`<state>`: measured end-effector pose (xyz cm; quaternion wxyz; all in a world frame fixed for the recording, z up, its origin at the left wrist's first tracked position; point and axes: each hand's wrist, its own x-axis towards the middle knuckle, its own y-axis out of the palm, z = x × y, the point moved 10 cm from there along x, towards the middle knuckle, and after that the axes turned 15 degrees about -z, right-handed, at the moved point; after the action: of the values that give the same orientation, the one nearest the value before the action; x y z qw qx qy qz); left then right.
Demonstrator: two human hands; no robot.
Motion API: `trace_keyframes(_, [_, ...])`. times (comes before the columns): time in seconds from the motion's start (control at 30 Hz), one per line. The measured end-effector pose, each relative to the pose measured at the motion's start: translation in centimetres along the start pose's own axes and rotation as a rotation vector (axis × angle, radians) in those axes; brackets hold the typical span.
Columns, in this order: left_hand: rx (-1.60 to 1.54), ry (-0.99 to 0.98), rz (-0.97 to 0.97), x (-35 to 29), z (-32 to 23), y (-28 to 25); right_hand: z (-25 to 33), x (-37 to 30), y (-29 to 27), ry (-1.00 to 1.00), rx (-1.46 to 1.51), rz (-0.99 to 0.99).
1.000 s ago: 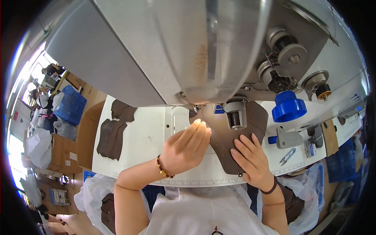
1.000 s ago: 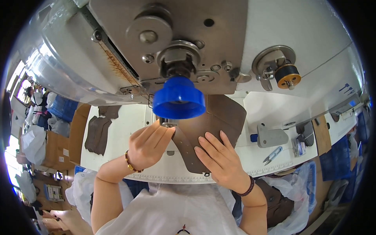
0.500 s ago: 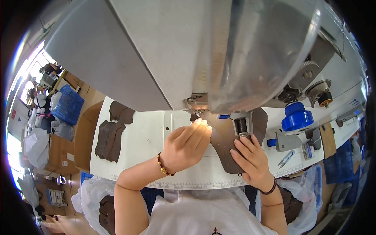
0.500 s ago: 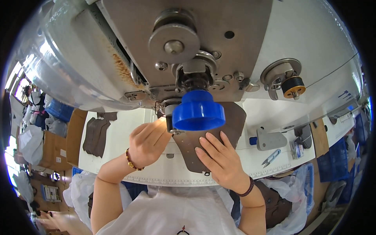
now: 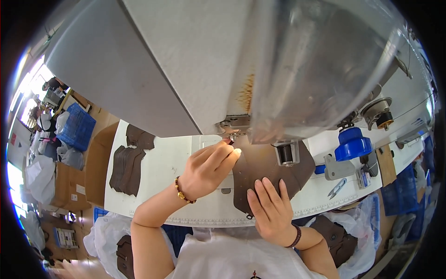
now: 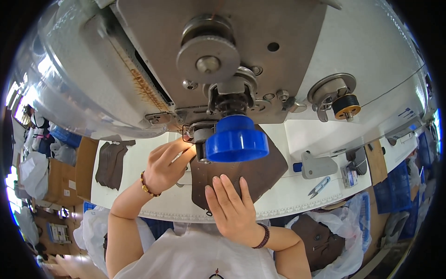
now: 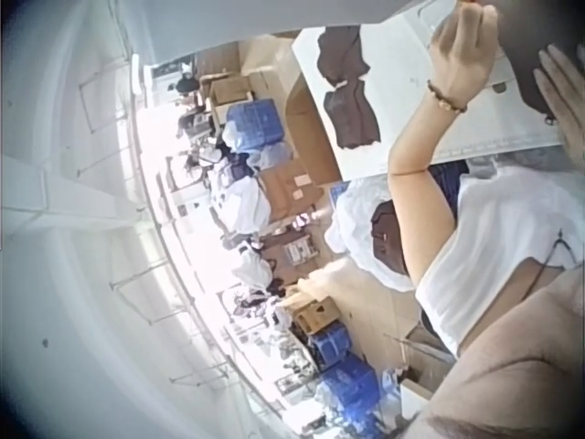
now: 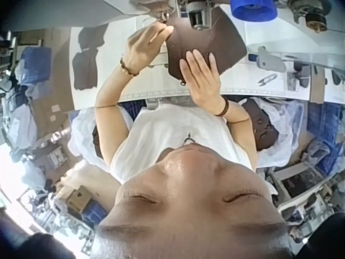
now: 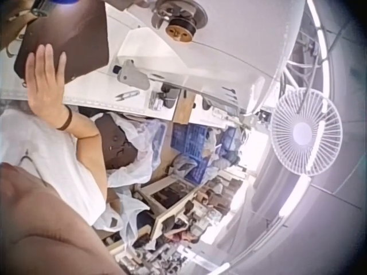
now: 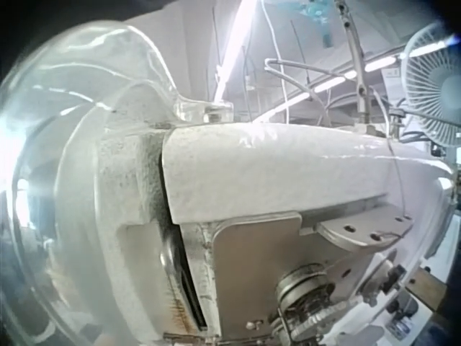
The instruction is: Stitching together leather components of a shoe upper using an industrial sewing machine.
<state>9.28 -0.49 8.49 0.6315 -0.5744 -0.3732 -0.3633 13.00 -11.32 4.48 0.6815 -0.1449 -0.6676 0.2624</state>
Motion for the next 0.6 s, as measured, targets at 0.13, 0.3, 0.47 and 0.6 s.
trace_keyframes(0.13, [-0.077, -0.011, 0.017, 0.1, 1.0, 0.1, 0.9, 0.2, 1.0, 0.034, -0.050, -0.003])
trace_keyframes(0.3, [-0.120, -0.004, 0.033, 0.5, 1.3, -0.2, 2.3, 0.3, 1.5, 0.042, -0.054, -0.055])
trace_keyframes(0.47, [-0.036, -0.021, 0.008, 0.4, -0.1, -1.3, 0.7, -0.8, 1.3, 0.201, 0.313, -0.011])
trace_keyframes(0.6, [-0.151, -0.103, -0.026, 0.3, -0.2, -2.1, 0.2, -0.7, 0.1, 0.162, 0.387, -0.077])
